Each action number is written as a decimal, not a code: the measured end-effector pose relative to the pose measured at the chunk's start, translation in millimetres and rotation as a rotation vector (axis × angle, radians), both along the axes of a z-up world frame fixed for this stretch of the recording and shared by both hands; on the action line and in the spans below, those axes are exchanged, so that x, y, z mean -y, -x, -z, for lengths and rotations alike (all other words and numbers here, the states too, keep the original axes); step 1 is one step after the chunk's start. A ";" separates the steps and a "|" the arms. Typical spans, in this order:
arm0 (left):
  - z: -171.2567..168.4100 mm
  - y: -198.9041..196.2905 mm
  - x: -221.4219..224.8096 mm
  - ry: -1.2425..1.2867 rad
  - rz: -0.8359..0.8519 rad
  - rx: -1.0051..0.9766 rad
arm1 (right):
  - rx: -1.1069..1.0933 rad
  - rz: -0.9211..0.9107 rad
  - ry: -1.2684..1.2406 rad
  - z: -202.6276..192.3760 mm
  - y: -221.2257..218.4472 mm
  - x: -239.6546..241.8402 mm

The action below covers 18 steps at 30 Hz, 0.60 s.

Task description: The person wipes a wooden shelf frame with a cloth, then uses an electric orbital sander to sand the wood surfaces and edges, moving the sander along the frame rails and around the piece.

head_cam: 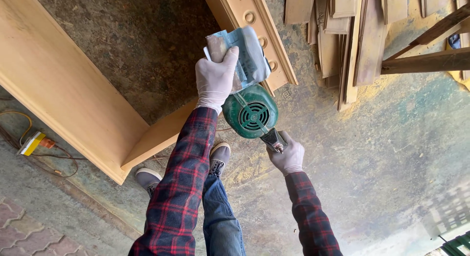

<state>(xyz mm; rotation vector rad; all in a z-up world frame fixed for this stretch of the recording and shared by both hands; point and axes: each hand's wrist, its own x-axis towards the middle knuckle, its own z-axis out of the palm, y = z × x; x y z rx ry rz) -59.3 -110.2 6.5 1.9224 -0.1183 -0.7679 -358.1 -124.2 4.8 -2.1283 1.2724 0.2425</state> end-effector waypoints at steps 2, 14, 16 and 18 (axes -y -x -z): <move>-1.6 3.2 -0.4 -0.048 0.017 0.020 | 0.054 -0.017 0.020 -1.8 2.2 7.3; 10.0 -12.1 -117.2 -0.003 -0.173 -0.032 | -0.124 -0.344 -0.046 -0.7 -30.0 17.5; 13.2 -14.1 -150.0 -0.013 -0.293 -0.069 | -0.315 -0.481 -0.087 -9.1 -55.0 16.5; 16.6 -13.2 -182.5 -0.017 -0.338 -0.046 | -0.443 -0.570 -0.136 -13.3 -76.4 11.2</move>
